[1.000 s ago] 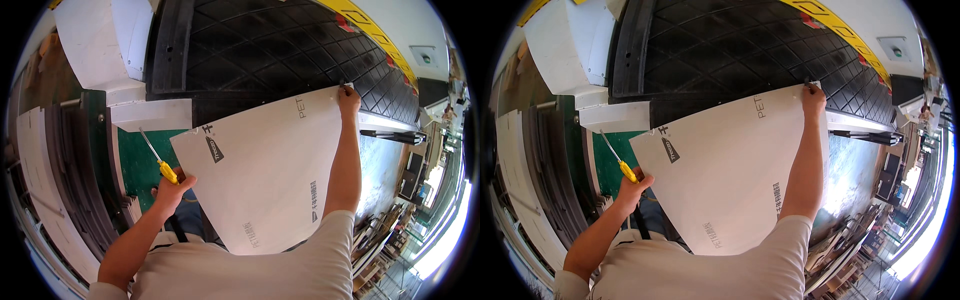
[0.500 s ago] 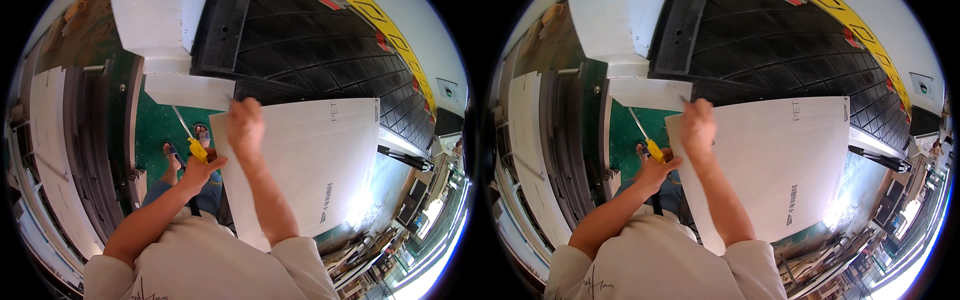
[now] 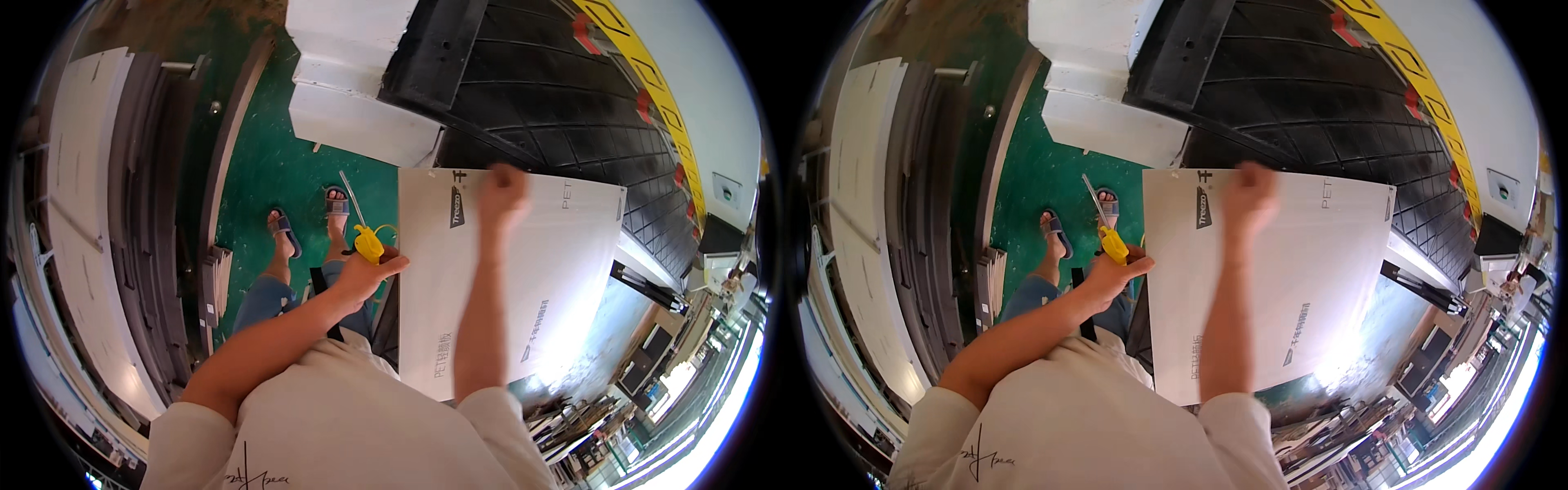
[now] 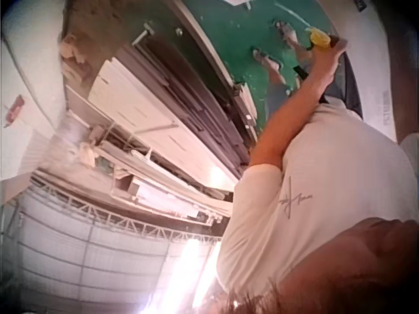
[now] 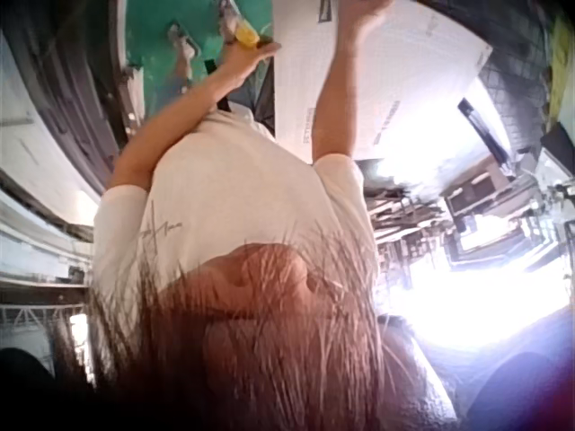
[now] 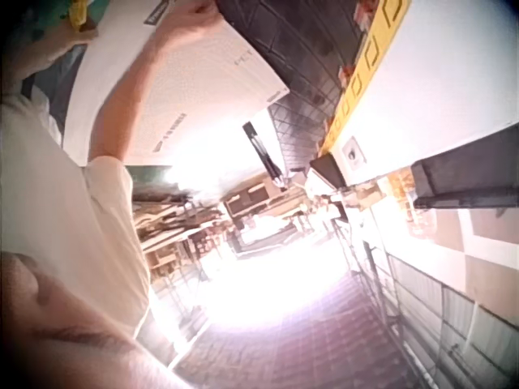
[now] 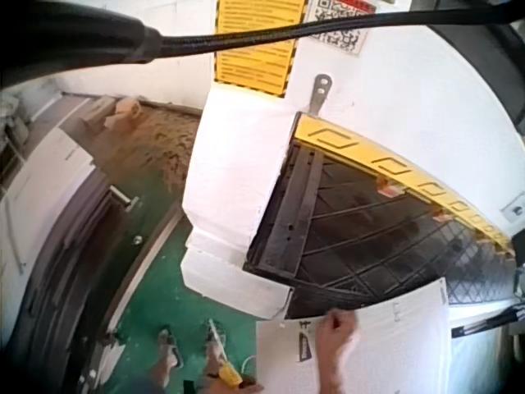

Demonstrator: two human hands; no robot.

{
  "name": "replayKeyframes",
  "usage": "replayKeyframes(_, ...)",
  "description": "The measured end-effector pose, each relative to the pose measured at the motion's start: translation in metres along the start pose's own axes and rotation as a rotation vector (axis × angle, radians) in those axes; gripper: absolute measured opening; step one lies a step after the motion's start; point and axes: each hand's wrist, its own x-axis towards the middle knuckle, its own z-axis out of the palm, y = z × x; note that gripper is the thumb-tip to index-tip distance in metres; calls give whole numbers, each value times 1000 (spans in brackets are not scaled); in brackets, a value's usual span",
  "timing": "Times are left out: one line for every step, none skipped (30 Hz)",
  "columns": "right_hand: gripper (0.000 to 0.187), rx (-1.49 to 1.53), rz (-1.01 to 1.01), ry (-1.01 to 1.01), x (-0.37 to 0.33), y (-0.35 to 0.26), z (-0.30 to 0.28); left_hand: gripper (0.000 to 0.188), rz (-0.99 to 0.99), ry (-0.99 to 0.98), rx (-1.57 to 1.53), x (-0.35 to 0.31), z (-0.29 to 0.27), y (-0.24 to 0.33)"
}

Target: The person repeatedly picks up large white panels from a stack, places them on a workbench, and wipes the surface with a yellow handheld tool. The person flips the panels to clean both sides and stacks the cleaned panels on the floor.

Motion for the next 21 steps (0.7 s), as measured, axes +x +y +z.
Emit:
replayKeyframes(10, 81, -119, -57, -38, -33, 25, 28, -14, 6, -23, 3, 0, -7)
replayKeyframes(13, 328, -212, -109, -75, -65, 46, 28, -34, 8, -43, 5, -3, -18)
replayKeyframes(10, 298, -285, -222, -89, -111, 46, 22, -39, 97, -104, 16, -13, -49)
replayKeyframes(7, 164, -272, -306, -100, -131, 54, 22, -28, 98, -100, 13, -11, -49)
replayKeyframes(5, 182, -237, -299, -101, -138, 47, 23, -9, 104, -108, 8, -4, -41)
replayKeyframes(4, 202, -206, -293, -102, -144, 42, 26, 9, 130, -92, -3, 1, -32)
replayKeyframes(2, 179, -144, -252, -84, -130, 32, 29, 42, 145, -62, -5, 8, -19)
replayKeyframes(3, 154, -90, -237, -63, -107, 14, 31, 13, 126, -52, -8, 6, -21)
replayKeyframes(3, 122, -11, -154, -46, -84, 3, 32, -4, 93, -26, -4, 3, -18)
replayKeyframes(4, 92, 70, -66, -34, -65, -1, 33, -20, 58, 4, 0, 1, -15)
replayKeyframes(8, 42, 140, -29, -28, -59, -1, 33, -19, 60, 1, 0, 1, -15)
replayKeyframes(11, -8, 209, 7, -26, -56, 1, 33, -24, 68, -5, -1, 2, -17)
replayKeyframes(13, 54, 116, -61, -47, -64, 19, 32, -28, 78, -11, -2, 3, -19)
replayKeyframes(15, 200, -119, -108, -73, -80, 42, 32, -31, 83, -4, -2, 4, -19)
replayKeyframes(11, 110, -197, -271, -85, -108, 57, 31, -22, 31, -23, -2, 1, -19)
replayKeyframes(7, 37, -289, -430, -95, -135, 73, 31, -17, -23, -46, -1, -4, -17)
replayKeyframes(4, 192, -290, -309, -97, -149, 84, 31, 15, -67, -88, 5, -6, -12)
replayKeyframes(4, 169, -274, -294, -94, -147, 76, 31, 23, -19, -40, 7, -4, -10)
replayKeyframes(3, 145, -257, -277, -91, -140, 60, 32, 31, 29, 8, 7, -2, -9)
replayKeyframes(4, 130, -239, -272, -87, -133, 47, 33, 34, 90, 53, 5, -2, -12)
replayKeyframes(5, 127, -231, -225, -75, -122, 34, 34, 20, 146, 94, -1, -1, -20)
